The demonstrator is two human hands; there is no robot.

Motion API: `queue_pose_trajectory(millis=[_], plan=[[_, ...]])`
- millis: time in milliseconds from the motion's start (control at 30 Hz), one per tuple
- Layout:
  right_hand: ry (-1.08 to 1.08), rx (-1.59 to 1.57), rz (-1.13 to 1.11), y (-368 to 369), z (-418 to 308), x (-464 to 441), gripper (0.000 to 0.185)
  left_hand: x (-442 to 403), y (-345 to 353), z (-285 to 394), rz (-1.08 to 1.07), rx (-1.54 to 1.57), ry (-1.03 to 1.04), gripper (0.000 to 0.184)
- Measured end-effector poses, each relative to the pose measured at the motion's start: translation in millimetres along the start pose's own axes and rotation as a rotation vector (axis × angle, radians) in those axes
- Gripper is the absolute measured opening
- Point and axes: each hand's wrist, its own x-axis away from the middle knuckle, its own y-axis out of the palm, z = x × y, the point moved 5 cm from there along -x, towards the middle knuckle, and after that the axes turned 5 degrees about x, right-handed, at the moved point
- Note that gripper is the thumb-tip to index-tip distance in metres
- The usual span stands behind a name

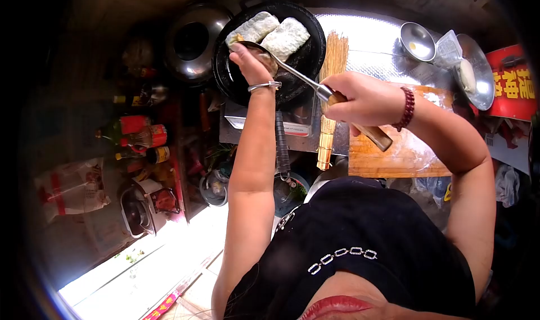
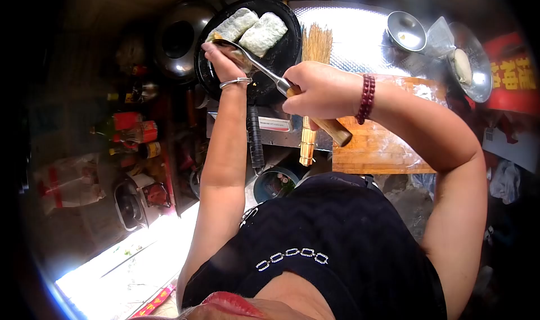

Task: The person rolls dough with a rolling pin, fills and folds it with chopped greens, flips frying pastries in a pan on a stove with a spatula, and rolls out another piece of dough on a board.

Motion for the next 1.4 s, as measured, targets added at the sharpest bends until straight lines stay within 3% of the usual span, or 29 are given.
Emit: queue_pose_trajectory(millis=[33,67,100,167,200,333,367,467,600,667,800,900,1033,1100,1200,1400], plan=[[-0.008,0.126,0.021,0,-7,4,0.013,-2,1,4,-0.103,0.237,-0.026,0.094],[-0.190,0.464,0.108,2,-12,7,0.016,4,-9,10,-0.044,0.203,-0.031,0.094],[-0.206,0.594,0.151,8,-16,14,0.023,21,-17,27,0.019,0.171,-0.036,0.095],[-0.200,0.772,0.166,21,-7,17,0.031,33,-85,42,0.375,-0.365,0.059,0.094],[-0.082,0.825,0.083,26,0,16,0.042,42,-115,57,0.394,-0.499,0.125,0.093],[-0.042,0.784,0.123,35,32,23,0.049,99,-186,113,0.518,-0.709,0.274,0.088],[-0.116,0.737,0.184,35,34,27,0.049,112,-196,121,0.519,-0.715,0.274,0.086],[-0.377,0.581,0.403,32,48,31,0.054,139,-234,112,0.527,-0.828,0.227,0.078],[-0.333,0.449,0.448,32,40,40,0.052,167,-259,101,0.550,-0.926,0.232,0.073],[-0.412,0.376,0.536,41,41,45,0.048,178,-273,94,0.567,-1.007,0.264,0.070],[-0.324,-0.020,0.515,56,69,39,0.035,189,-255,85,0.408,-0.985,0.091,0.061],[-0.133,-0.676,0.229,55,64,38,0.028,192,-223,67,0.138,-0.911,0.045,0.057],[-0.032,-0.760,0.168,36,44,49,0.028,194,-178,59,-0.151,-0.763,0.059,0.039],[0.034,-0.912,0.131,33,35,51,0.031,192,-164,52,-0.260,-0.698,-0.030,0.036],[0.012,-1.060,0.027,29,36,48,0.030,184,-159,22,-0.334,-0.424,-0.235,0.033],[0.249,-0.966,0.128,30,10,40,0.027,167,-130,3,-0.441,-0.008,-0.677,0.030]])
